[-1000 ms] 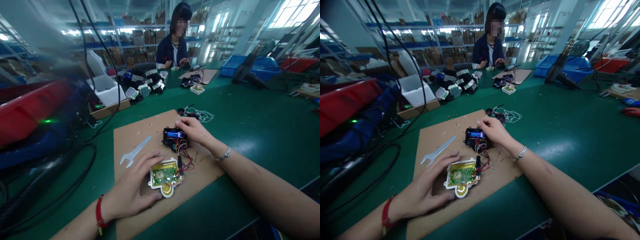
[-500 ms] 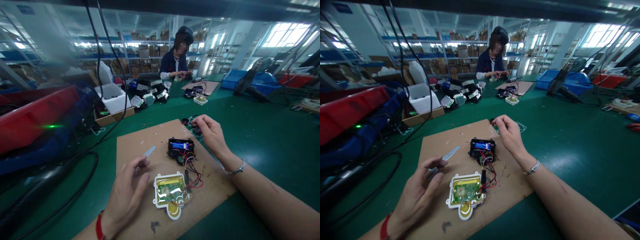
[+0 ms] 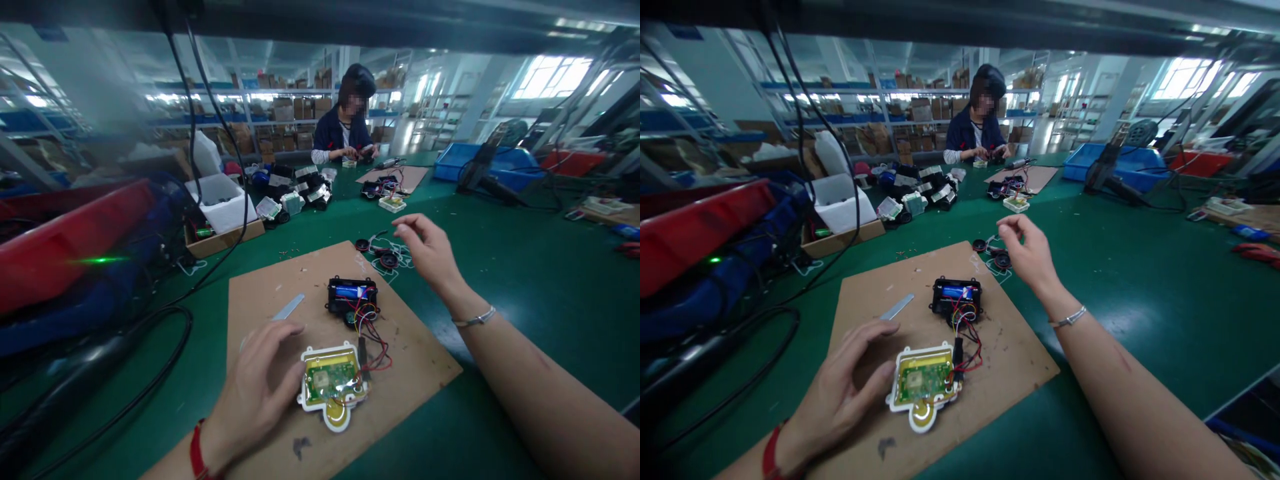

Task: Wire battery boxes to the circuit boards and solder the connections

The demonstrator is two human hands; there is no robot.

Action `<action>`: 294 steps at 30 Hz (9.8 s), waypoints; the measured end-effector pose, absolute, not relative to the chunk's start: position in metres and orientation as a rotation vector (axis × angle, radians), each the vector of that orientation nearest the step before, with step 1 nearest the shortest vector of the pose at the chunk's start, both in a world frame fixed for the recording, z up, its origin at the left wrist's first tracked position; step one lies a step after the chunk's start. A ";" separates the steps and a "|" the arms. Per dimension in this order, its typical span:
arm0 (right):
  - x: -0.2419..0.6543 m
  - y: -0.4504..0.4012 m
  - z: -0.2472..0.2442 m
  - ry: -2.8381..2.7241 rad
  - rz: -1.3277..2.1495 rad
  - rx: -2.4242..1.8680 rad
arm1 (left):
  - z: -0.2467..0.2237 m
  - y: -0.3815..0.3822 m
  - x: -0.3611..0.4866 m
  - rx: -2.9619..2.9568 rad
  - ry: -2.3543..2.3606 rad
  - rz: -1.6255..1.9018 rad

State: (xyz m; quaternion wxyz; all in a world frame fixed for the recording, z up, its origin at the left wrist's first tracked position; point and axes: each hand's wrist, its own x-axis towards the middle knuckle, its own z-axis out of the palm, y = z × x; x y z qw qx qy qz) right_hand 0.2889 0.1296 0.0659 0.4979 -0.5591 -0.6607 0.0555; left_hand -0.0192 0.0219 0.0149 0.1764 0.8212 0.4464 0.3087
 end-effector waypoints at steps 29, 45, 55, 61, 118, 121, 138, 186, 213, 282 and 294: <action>0.239 0.103 0.029 -2.048 1.082 -0.991 | 0.041 0.251 0.167 2.604 1.261 0.247; 0.236 0.112 0.022 -1.666 1.072 -0.979 | 0.055 0.105 0.029 1.802 1.159 1.250; 0.227 0.099 0.024 -1.763 0.932 -1.033 | 0.038 0.071 0.020 1.970 1.146 1.158; 0.228 0.095 0.025 -1.870 0.721 -0.982 | 0.049 0.070 0.015 2.021 1.112 1.096; 0.225 0.096 0.036 -1.873 1.043 -1.009 | 0.048 0.071 0.006 2.488 0.967 1.056; 0.226 0.091 0.037 -1.945 0.765 -0.948 | 0.054 0.067 0.011 1.973 1.168 0.991; 0.230 0.092 0.034 -1.959 0.775 -0.940 | 0.053 0.065 0.012 2.014 1.210 0.890; 0.228 0.092 0.037 -1.983 0.799 -0.929 | 0.050 0.064 0.012 2.080 1.100 0.930; 0.238 0.096 0.021 -2.101 0.399 -0.756 | 0.060 0.064 -0.058 1.655 1.316 0.456; 0.233 0.089 0.063 -2.247 0.261 -1.112 | 0.048 0.071 -0.024 2.660 1.670 0.614; 0.238 0.087 0.063 -1.885 0.567 -0.818 | 0.026 0.079 0.044 1.454 0.932 0.823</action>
